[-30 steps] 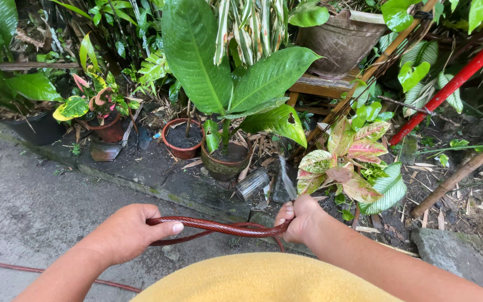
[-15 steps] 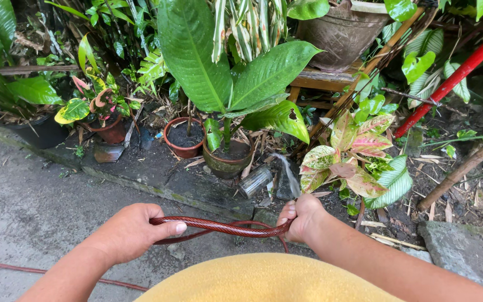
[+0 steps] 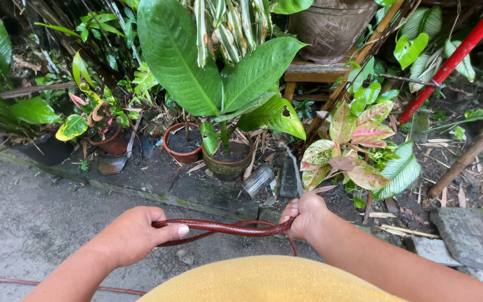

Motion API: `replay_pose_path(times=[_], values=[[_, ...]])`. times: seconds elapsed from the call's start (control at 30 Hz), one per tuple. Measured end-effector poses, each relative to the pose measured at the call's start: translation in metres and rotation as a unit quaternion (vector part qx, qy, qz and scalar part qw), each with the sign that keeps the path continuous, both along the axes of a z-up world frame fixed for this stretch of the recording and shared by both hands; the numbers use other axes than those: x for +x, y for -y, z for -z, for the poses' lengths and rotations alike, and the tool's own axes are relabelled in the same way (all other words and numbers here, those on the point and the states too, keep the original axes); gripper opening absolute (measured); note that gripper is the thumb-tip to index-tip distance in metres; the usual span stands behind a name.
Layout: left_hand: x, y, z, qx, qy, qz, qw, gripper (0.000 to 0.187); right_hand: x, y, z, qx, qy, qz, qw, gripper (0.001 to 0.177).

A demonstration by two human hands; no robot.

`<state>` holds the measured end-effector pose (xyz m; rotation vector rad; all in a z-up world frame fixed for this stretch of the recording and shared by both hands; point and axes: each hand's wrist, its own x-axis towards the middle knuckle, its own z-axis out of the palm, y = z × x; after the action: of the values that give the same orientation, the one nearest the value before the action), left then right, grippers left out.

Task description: The person waters various potted and garden plants using a hose. They move along a narrow outdoor path, aiming the water stream at the base and leaves of different plants.

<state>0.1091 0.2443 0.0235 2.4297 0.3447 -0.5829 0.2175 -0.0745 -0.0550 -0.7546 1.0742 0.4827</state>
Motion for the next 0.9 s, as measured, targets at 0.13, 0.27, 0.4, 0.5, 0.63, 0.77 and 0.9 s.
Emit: replay_pose_path(times=[0.13, 0.27, 0.4, 0.5, 0.63, 0.77, 0.9], values=[[0.006, 0.006, -0.009, -0.001, -0.027, -0.012, 1.000, 0.053, 0.002, 0.003, 0.002, 0.009, 0.003, 0.013, 1.000, 0.039], [0.009, 0.009, -0.010, 0.006, -0.014, 0.001, 1.000, 0.051, 0.005, 0.006, 0.004, 0.005, -0.002, 0.023, 1.000, 0.037], [0.007, 0.012, -0.008, 0.026, 0.005, 0.009, 1.000, 0.050, 0.006, 0.009, 0.008, 0.007, -0.007, 0.014, 1.000, 0.041], [0.003, 0.011, -0.005, 0.001, -0.015, -0.012, 1.000, 0.054, 0.006, 0.010, 0.013, 0.049, -0.028, -0.033, 0.998, 0.044], [-0.003, 0.008, -0.003, 0.000, 0.011, -0.025, 1.000, 0.052, 0.004, 0.005, 0.013, 0.054, -0.057, -0.074, 0.994, 0.047], [-0.013, 0.005, -0.004, 0.002, 0.018, -0.045, 0.999, 0.054, 0.005, 0.001, 0.008, 0.058, -0.059, -0.093, 0.992, 0.044], [-0.017, 0.006, -0.003, -0.011, 0.004, -0.062, 0.998, 0.053, 0.004, 0.000, -0.003, 0.035, -0.058, -0.092, 0.993, 0.043]])
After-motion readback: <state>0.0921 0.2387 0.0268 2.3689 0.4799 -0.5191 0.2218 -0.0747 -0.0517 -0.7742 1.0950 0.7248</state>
